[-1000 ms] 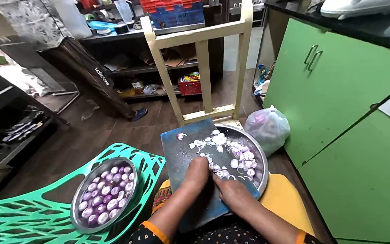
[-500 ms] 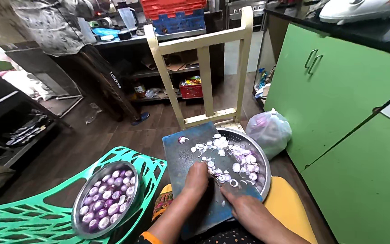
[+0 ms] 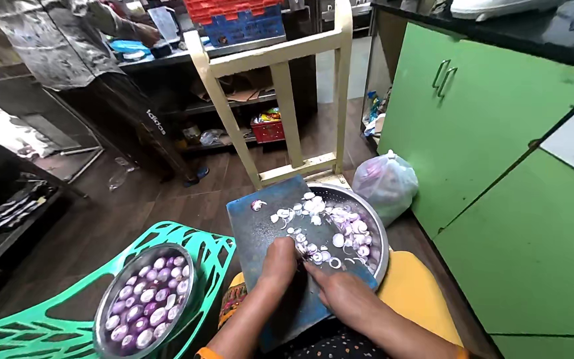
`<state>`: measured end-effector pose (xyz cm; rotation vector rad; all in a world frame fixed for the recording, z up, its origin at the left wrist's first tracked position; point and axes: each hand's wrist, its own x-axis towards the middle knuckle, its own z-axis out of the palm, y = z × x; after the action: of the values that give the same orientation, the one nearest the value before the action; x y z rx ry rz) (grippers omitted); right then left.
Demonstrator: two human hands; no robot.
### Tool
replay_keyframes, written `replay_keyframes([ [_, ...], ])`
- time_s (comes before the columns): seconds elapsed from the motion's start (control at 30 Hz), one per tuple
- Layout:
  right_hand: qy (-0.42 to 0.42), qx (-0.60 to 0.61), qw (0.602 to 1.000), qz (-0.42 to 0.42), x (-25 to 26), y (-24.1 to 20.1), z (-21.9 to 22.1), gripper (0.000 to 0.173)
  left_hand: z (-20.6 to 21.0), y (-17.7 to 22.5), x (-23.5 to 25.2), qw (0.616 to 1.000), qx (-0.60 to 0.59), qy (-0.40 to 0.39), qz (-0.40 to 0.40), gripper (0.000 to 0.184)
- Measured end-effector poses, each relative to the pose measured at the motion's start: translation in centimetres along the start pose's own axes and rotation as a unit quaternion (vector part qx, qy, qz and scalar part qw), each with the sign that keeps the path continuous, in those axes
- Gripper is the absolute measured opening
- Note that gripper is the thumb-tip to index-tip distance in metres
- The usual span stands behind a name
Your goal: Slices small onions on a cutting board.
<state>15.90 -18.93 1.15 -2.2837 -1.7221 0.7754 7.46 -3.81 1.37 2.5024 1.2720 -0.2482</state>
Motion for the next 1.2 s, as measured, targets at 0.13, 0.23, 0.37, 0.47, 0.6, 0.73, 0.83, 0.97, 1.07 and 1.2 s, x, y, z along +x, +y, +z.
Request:
replay_keyframes([
  [0.13,-0.017,-0.019,1.000,0.001,1.2,0.5,0.9,0.065,-0.1,-0.1,0.0,1.000,-0.009,0.017,-0.006,0.014],
  [0.23,-0.035,-0.022,0.999,0.002,-1.4,1.0,-0.2,0.062,-0.1,-0.4,0.0,1.000,-0.020,0.020,-0.009,0.014],
  [0.37,-0.008,-0.009,1.000,0.001,0.6,-0.4,0.1,0.061,-0.1,-0.4,0.2,1.000,0.004,0.000,-0.007,0.015],
  [0.47,-0.004,-0.025,1.000,-0.001,1.5,-0.1,1.0,0.062,-0.3,-0.4,0.3,1.000,-0.002,0.003,-0.006,0.017],
  [0.6,-0.033,-0.034,0.999,-0.001,-1.7,0.6,-0.1,0.062,-0.2,-0.7,0.2,1.000,-0.010,0.002,-0.008,0.014],
  [0.73,0.002,-0.016,1.000,-0.009,0.5,-0.3,0.3,0.059,0.2,-0.7,0.1,1.000,-0.016,0.013,0.001,0.010],
  [0.83,-0.010,-0.018,1.000,-0.002,1.4,0.1,0.9,0.063,-0.1,-0.5,-0.2,0.999,-0.028,0.018,-0.005,0.013],
  [0.97,-0.023,-0.026,0.999,-0.007,-1.7,0.6,0.0,0.061,0.0,-1.2,0.1,0.999,-0.035,0.027,-0.005,0.010],
  [1.07,0.000,-0.009,1.000,-0.010,-0.5,-0.3,-0.1,0.060,0.4,-0.9,0.2,1.000,-0.014,0.016,-0.011,0.009],
  [1.2,-0.016,-0.016,1.000,0.000,1.8,-0.6,0.7,0.063,0.2,-1.1,0.2,0.999,-0.032,0.029,-0.011,0.011],
])
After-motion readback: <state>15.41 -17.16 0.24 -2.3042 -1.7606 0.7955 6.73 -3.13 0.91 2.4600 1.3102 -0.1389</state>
